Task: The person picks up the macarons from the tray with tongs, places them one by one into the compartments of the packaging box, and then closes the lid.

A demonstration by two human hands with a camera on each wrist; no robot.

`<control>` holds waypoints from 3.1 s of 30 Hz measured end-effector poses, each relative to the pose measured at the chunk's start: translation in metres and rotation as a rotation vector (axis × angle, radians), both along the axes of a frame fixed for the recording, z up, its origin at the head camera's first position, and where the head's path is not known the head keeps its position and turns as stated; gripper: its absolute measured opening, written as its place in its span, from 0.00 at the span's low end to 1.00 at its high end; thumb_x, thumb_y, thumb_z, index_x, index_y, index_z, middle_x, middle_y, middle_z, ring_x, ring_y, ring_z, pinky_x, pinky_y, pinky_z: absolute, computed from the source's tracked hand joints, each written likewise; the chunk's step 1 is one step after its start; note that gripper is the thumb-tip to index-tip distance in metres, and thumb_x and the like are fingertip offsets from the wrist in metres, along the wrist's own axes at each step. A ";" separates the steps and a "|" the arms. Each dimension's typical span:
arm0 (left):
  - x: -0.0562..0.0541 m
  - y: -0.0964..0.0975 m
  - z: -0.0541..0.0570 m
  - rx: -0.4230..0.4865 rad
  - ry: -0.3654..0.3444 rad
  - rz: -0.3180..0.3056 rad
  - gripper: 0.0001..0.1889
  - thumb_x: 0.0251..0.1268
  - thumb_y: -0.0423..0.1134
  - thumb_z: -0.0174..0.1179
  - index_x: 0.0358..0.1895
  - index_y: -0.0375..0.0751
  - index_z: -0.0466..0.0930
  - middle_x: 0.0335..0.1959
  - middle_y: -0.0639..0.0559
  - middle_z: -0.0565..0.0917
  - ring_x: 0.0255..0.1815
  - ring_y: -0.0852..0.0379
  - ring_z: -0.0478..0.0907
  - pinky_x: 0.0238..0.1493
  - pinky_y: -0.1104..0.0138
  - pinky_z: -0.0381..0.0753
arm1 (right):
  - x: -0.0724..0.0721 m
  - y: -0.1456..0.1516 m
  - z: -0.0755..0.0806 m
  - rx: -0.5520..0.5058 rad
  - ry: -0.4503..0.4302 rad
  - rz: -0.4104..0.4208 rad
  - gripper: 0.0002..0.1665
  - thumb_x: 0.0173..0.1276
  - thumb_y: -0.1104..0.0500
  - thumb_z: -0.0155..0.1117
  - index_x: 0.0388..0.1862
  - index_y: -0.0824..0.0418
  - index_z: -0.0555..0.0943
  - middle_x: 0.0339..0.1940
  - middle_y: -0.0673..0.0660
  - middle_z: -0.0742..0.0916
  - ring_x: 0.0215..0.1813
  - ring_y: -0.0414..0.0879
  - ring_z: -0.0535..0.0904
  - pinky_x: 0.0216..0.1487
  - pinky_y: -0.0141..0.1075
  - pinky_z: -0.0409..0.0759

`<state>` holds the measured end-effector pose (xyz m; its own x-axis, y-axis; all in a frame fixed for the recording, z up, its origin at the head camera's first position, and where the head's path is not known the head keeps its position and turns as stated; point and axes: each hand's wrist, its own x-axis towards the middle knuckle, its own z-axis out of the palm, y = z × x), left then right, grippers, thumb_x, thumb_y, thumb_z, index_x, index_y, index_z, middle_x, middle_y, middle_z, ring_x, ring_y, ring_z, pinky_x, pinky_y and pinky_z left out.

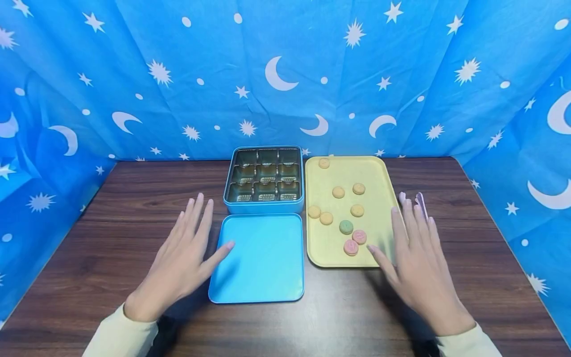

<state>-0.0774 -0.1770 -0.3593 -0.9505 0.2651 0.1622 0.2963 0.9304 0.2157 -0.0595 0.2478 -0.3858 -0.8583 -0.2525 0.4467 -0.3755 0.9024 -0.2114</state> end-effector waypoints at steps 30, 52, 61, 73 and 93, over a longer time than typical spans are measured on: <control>-0.116 0.027 -0.009 0.062 -0.161 -0.063 0.60 0.65 0.77 0.48 0.82 0.33 0.36 0.83 0.39 0.36 0.83 0.45 0.30 0.80 0.54 0.37 | -0.034 0.064 -0.017 -0.112 -0.428 -0.322 0.49 0.76 0.42 0.58 0.63 0.91 0.64 0.50 0.89 0.72 0.48 0.81 0.71 0.42 0.71 0.70; -0.131 0.018 -0.026 0.068 -0.247 -0.018 0.69 0.56 0.82 0.51 0.81 0.31 0.31 0.83 0.39 0.28 0.83 0.45 0.26 0.80 0.52 0.38 | -0.043 0.070 -0.030 -0.135 -0.439 -0.389 0.26 0.72 0.50 0.64 0.31 0.74 0.75 0.25 0.65 0.75 0.27 0.57 0.71 0.23 0.46 0.68; -0.131 0.013 -0.025 0.044 -0.241 -0.002 0.70 0.54 0.83 0.50 0.81 0.30 0.31 0.82 0.38 0.27 0.82 0.44 0.24 0.80 0.50 0.37 | -0.043 0.072 -0.027 -0.144 -0.429 -0.399 0.27 0.74 0.53 0.62 0.42 0.81 0.75 0.28 0.69 0.77 0.29 0.61 0.72 0.26 0.53 0.70; -0.132 0.009 -0.028 0.077 -0.258 -0.007 0.70 0.54 0.83 0.51 0.81 0.33 0.28 0.82 0.40 0.25 0.82 0.45 0.22 0.80 0.50 0.35 | -0.047 0.061 -0.010 -0.191 -0.327 -0.308 0.21 0.73 0.59 0.64 0.43 0.80 0.74 0.25 0.65 0.76 0.26 0.57 0.71 0.24 0.43 0.65; -0.132 0.009 -0.027 0.068 -0.263 -0.007 0.71 0.53 0.84 0.49 0.81 0.32 0.29 0.82 0.38 0.27 0.82 0.43 0.24 0.80 0.51 0.35 | -0.072 0.025 -0.006 -0.146 -0.330 -0.137 0.23 0.72 0.63 0.65 0.52 0.85 0.76 0.41 0.79 0.82 0.35 0.66 0.79 0.31 0.58 0.74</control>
